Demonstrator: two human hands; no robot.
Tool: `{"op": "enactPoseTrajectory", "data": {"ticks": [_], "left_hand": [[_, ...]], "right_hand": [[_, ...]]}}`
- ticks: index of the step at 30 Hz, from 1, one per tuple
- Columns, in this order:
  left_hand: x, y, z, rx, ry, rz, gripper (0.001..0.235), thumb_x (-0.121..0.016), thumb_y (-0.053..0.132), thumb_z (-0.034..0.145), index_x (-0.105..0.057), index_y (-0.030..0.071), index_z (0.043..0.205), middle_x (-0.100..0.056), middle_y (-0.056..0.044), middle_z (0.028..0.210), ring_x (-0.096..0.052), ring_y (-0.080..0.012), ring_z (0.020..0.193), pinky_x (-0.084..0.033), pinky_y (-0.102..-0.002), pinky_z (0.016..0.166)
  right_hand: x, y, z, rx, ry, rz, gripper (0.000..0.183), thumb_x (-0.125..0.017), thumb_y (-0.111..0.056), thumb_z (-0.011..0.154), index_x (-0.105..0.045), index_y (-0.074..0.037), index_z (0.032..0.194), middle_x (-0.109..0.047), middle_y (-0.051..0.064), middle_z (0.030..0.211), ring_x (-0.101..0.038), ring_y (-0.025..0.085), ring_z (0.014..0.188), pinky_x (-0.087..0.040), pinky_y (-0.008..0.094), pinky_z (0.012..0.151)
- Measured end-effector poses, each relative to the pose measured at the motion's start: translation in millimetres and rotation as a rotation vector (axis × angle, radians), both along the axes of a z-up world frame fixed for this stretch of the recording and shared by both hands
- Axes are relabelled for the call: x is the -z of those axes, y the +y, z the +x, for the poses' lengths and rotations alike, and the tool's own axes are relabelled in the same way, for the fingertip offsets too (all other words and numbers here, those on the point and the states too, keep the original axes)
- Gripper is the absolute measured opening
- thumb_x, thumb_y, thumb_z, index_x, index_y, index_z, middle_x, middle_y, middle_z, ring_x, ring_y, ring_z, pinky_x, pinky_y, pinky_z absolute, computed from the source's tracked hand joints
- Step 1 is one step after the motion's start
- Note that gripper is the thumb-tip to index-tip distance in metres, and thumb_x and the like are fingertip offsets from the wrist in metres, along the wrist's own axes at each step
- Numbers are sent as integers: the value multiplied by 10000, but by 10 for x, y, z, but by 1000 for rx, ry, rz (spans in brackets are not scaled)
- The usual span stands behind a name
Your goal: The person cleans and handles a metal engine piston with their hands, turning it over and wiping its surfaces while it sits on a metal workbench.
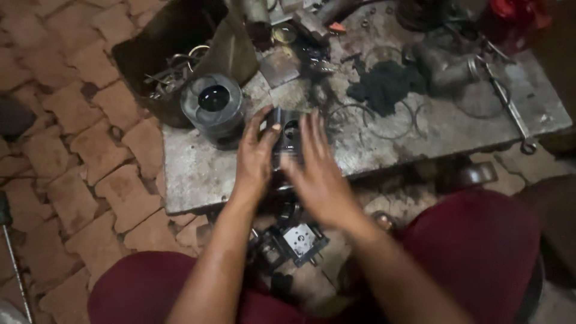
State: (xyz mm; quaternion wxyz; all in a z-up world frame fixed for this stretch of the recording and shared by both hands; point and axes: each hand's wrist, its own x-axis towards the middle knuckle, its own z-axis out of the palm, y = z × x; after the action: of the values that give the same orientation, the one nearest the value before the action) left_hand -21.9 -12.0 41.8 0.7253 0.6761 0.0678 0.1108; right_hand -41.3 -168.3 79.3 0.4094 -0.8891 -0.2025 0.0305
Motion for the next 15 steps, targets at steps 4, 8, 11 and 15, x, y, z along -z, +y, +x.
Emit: {"op": "enactPoseTrajectory", "data": {"ticks": [4,8,11,15], "left_hand": [[67,-5,15,-19,-64,99,459,-611,170,970,-584,6,1398,-632,-157,1399,-578,-230,1303,-426,-326,1121],[94,22,-15,-30,-88,41,474,-610,195,971,-594,-13,1396,-626,-166,1421,-564,-244,1333,-401,-338,1147],[108,71,-10,36,-184,100,500,-573,242,1002,-566,-40,1414,-594,-178,1467,-527,-257,1388,-362,-348,1183],[168,61,-71,28,-100,53,553,-550,279,979,-551,-39,1432,-618,-181,1415,-581,-258,1292,-437,-345,1126]], "right_hand": [[-149,26,267,50,65,113,969,-315,-691,990,-99,4,1631,0,265,1714,-40,409,1599,-124,520,1280],[-343,33,-248,8,14,-53,953,-369,-619,1005,-57,32,1627,36,300,1704,-1,433,1578,-91,504,1240],[-355,44,-367,4,24,-31,942,-380,-610,1003,-75,21,1631,22,290,1714,-3,423,1586,-80,493,1241],[-193,67,328,91,119,196,952,-356,-667,1009,-106,10,1629,-57,262,1715,-79,381,1611,-139,454,1303]]}}
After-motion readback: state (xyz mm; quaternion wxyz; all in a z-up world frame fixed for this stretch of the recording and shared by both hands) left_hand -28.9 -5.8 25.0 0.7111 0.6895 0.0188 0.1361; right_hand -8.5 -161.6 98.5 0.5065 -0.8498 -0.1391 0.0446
